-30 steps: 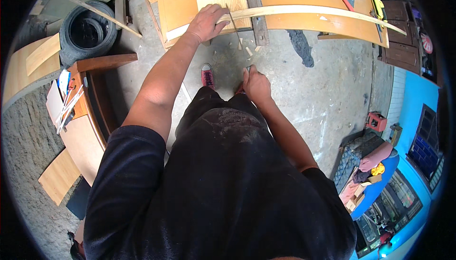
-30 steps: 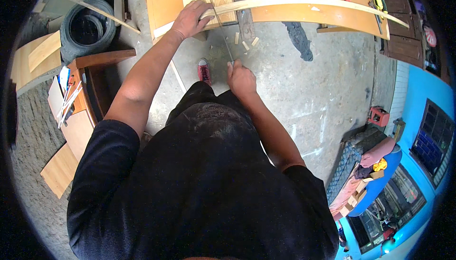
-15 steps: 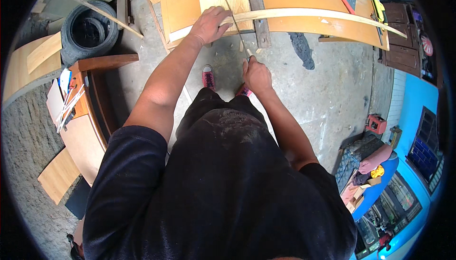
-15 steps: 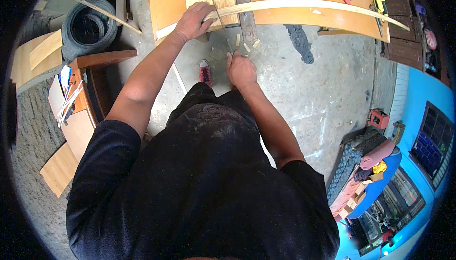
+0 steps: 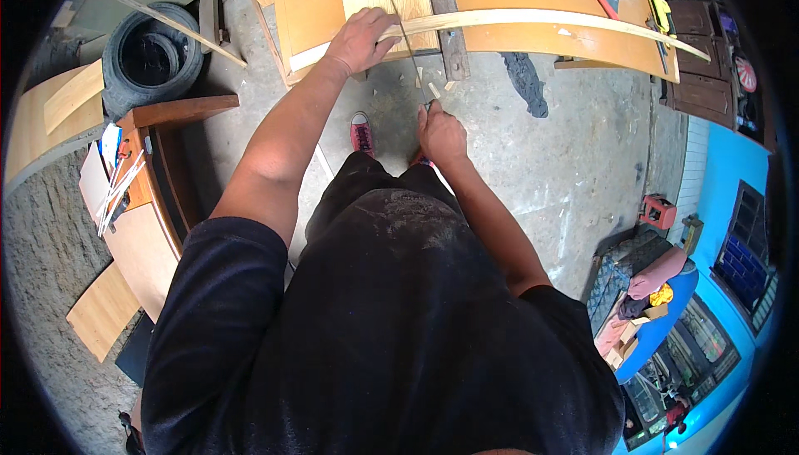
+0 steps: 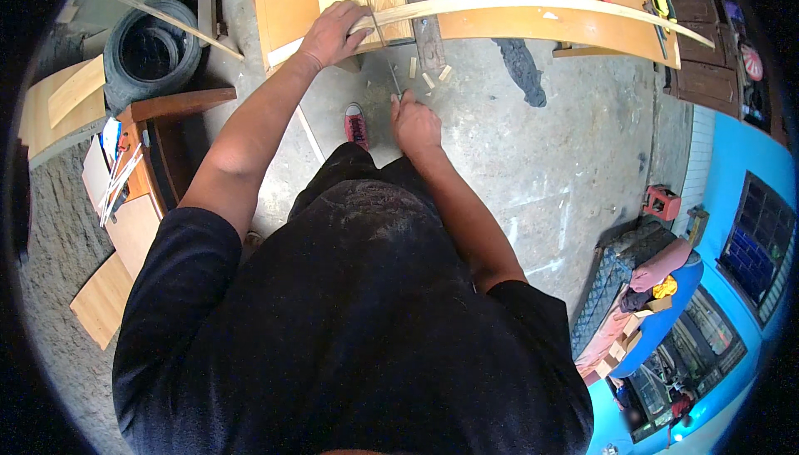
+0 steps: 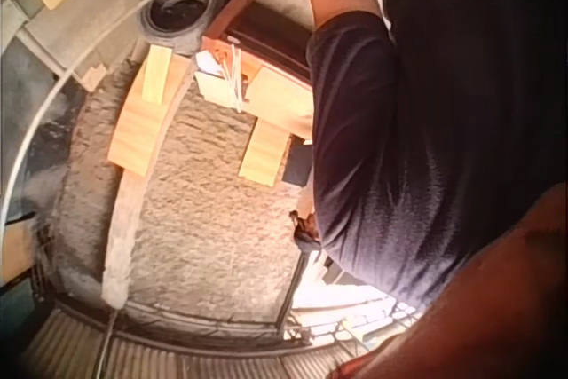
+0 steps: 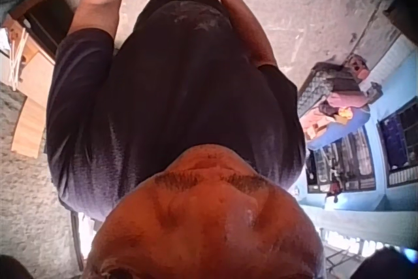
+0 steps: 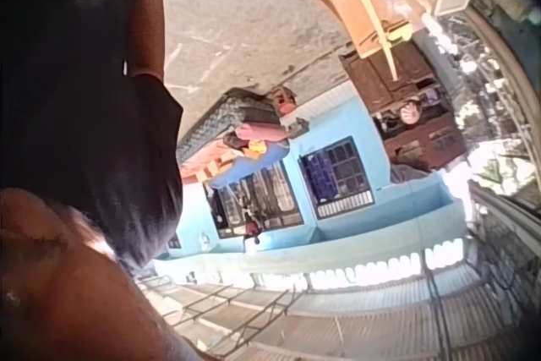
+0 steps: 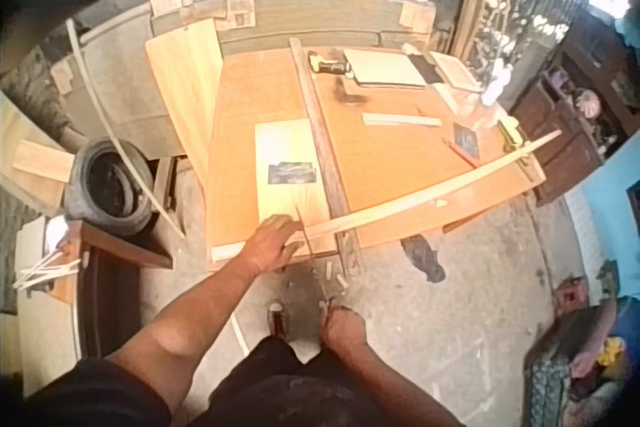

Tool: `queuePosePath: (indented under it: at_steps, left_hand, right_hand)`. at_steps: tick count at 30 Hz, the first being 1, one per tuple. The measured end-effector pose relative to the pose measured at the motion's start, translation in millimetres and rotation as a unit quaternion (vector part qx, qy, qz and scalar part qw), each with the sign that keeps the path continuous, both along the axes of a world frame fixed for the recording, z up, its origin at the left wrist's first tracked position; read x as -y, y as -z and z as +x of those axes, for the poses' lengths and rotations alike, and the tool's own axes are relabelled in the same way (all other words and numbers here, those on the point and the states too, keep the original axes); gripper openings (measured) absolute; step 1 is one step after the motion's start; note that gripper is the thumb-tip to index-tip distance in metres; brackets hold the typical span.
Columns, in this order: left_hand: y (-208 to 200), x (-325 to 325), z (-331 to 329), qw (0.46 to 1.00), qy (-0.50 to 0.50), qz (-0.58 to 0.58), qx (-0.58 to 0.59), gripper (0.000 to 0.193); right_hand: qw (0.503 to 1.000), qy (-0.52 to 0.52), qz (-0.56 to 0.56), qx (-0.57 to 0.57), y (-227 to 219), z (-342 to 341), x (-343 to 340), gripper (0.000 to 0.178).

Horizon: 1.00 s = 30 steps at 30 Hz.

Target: Measure, mark, and prepare wooden slats for a frame by sanding and cutting.

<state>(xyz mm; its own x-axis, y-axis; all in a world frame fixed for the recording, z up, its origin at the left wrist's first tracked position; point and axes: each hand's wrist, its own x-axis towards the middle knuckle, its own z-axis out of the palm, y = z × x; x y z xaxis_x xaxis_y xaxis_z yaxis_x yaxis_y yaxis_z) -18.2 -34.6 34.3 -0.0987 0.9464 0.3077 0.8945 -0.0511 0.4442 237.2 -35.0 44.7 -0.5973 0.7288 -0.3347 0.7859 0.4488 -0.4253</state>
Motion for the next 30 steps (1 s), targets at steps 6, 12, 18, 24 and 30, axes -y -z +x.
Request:
queuePosePath:
  at_steps: [6, 12, 18, 24, 30]
  left_hand:
    - [-1, 2, 0, 1.0, -0.008, 0.002, 0.005, 0.036]
    - [-4, 2, 1, 1.0, -0.009, -0.008, 0.011, 0.036]
    - [-3, 3, 0, 1.0, -0.016, -0.017, 0.013, 0.035]
    - [-3, 1, 0, 1.0, -0.01, -0.015, 0.007, 0.033]
    - [-3, 1, 0, 0.999, -0.021, -0.027, 0.01, 0.032]
  right_hand:
    - [0.999, 0.007, -0.034, 0.029, -6, 25, 13, 0.038]
    - [0.999, -0.012, -0.034, 0.028, 0, 19, 16, 0.039]
    - [0.999, -0.002, -0.008, -0.052, -14, 37, 14, 0.035]
    - [0.999, 0.008, -0.016, -0.037, -15, 14, 4, 0.034]
    - [0.999, 0.018, 0.01, -0.04, -6, 15, 4, 0.036]
